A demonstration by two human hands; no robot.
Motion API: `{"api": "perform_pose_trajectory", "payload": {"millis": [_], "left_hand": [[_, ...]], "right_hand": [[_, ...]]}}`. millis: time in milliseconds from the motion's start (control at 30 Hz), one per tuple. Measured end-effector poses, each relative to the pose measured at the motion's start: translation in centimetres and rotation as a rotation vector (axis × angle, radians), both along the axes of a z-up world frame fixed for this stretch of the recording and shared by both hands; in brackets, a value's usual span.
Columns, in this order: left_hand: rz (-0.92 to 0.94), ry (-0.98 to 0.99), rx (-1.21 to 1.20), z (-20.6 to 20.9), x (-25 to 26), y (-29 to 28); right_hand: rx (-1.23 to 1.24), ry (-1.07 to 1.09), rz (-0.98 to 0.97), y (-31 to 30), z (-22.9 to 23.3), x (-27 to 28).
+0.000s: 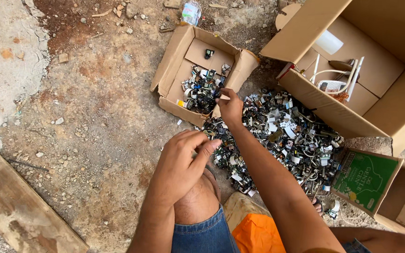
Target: The person sits on the ground and sorts small electronic components from a large pile into two cardboard boxes. They pick up individual pieces, inspect them, and place them into either the left or right box.
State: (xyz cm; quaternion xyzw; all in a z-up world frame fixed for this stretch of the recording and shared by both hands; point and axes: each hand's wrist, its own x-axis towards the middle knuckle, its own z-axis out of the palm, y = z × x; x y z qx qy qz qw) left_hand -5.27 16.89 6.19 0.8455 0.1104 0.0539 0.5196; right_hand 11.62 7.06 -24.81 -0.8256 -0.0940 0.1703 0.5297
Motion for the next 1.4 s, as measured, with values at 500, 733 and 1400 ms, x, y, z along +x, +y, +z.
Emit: {"api": "perform_pose_trajectory", "payload": {"millis": [500, 733, 1400], "left_hand": [[-0.776, 0.279, 0.441, -0.1, -0.4, -7.3], [-1.198, 0.176, 0.44, -4.2, -3.5, -18.5], [-1.299, 0.587, 0.694, -9.1, -1.0, -19.4]], "right_hand": [[-0.449, -0.153, -0.3, -22.9, -10.5, -8.7], [-0.642, -0.164, -0.388, -31.7, -13.5, -10.5], [-0.883, 0.324, 0.024, -27.1, -6.7, -3.2]]}}
